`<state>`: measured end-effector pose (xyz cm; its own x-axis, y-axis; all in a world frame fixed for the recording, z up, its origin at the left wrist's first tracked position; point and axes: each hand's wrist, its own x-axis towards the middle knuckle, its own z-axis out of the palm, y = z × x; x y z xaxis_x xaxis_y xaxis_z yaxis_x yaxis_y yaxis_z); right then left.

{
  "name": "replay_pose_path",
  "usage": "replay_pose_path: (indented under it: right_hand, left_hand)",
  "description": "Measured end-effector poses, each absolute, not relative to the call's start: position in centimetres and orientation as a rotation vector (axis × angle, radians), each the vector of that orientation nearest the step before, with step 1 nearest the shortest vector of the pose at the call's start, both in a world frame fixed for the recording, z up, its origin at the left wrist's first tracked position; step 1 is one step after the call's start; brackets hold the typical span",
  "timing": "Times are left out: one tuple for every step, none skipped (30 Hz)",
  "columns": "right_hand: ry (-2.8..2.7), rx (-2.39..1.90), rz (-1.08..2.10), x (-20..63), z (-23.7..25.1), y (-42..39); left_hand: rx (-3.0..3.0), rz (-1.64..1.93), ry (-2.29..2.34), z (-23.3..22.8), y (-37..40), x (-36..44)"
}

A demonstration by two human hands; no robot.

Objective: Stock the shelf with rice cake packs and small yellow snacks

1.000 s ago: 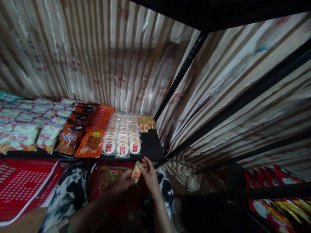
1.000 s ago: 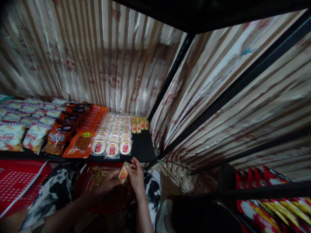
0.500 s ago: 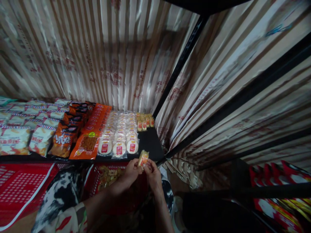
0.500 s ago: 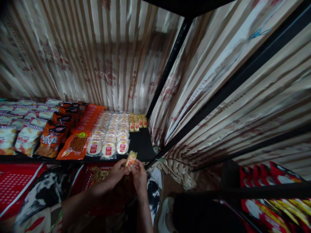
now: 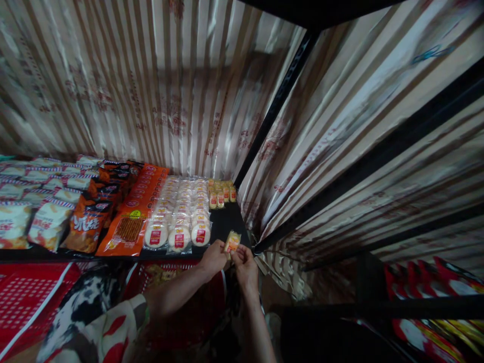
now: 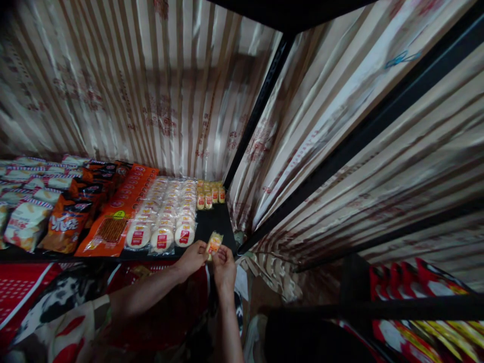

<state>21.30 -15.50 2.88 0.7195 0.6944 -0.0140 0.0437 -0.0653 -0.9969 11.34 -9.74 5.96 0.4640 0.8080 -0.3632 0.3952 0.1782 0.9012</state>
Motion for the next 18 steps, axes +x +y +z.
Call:
replay_pose_path:
  right_hand:
    - [-0.628, -1.567, 0.575, 21.5, 2.8, -15.3]
    - [-0.637, -1.570, 0.557, 21.7, 2.6, -15.2]
    - [-0.648, -1.576, 0.543, 21.9, 2.5, -15.0]
    - [-0.662, -1.585, 0.535, 22.1, 2.4, -14.7]
    - [-0.678, -1.599, 0.527, 22.3, 2.3, -14.5]
    - [-0.697, -1.616, 0.517, 22.6, 2.3, -14.3]
    - [-0.717, -1.636, 0.502, 22.8, 2.3, -14.1]
    - [-0.738, -1.656, 0.486, 23.0, 2.4, -13.9]
    - [-0.757, -1.676, 0.464, 23.2, 2.5, -13.6]
    - [-0.772, -1.697, 0.436, 23.4, 2.7, -13.4]
    - [-0.784, -1.719, 0.407, 23.5, 2.8, -13.2]
    - [-0.795, -1.745, 0.379, 23.6, 3.0, -13.0]
    - [-0.805, -1.772, 0.350, 23.6, 3.1, -12.8]
    - [-0.817, -1.795, 0.325, 23.7, 3.2, -12.5]
    - [-0.826, -1.811, 0.305, 23.7, 3.3, -12.3]
    - [-0.835, -1.816, 0.292, 23.8, 3.3, -11.9]
    - [-0.840, -1.815, 0.281, 23.8, 3.3, -11.6]
    - [-0.843, -1.808, 0.276, 23.9, 3.3, -11.2]
  left_hand:
    - [1.444, 0.384, 1.130, 6.2, -9.6, 11.6]
    - [1.453, 0.367, 1.128, 6.4, -9.5, 11.8]
    - [1.461, 0.351, 1.127, 6.7, -9.4, 12.0]
    - [1.469, 0.340, 1.132, 7.0, -9.2, 12.2]
    - [1.475, 0.332, 1.142, 7.3, -9.1, 12.4]
    - [1.482, 0.325, 1.155, 7.6, -8.9, 12.6]
    - [1.490, 0.318, 1.170, 7.9, -8.7, 12.8]
    - [1.499, 0.310, 1.184, 8.2, -8.5, 13.1]
    - [1.508, 0.299, 1.196, 8.4, -8.2, 13.3]
    - [1.516, 0.288, 1.207, 8.7, -8.0, 13.6]
    - [1.521, 0.279, 1.216, 9.0, -7.8, 13.9]
    - [1.522, 0.278, 1.224, 9.2, -7.6, 14.1]
    - [1.515, 0.287, 1.230, 9.4, -7.5, 14.4]
    - [1.503, 0.301, 1.237, 9.5, -7.3, 14.6]
    - [1.487, 0.323, 1.244, 9.6, -7.1, 14.9]
    - [1.467, 0.350, 1.251, 9.5, -7.0, 15.1]
    - [1.447, 0.380, 1.256, 9.4, -6.7, 15.4]
    - [1.430, 0.408, 1.259, 9.2, -6.5, 15.7]
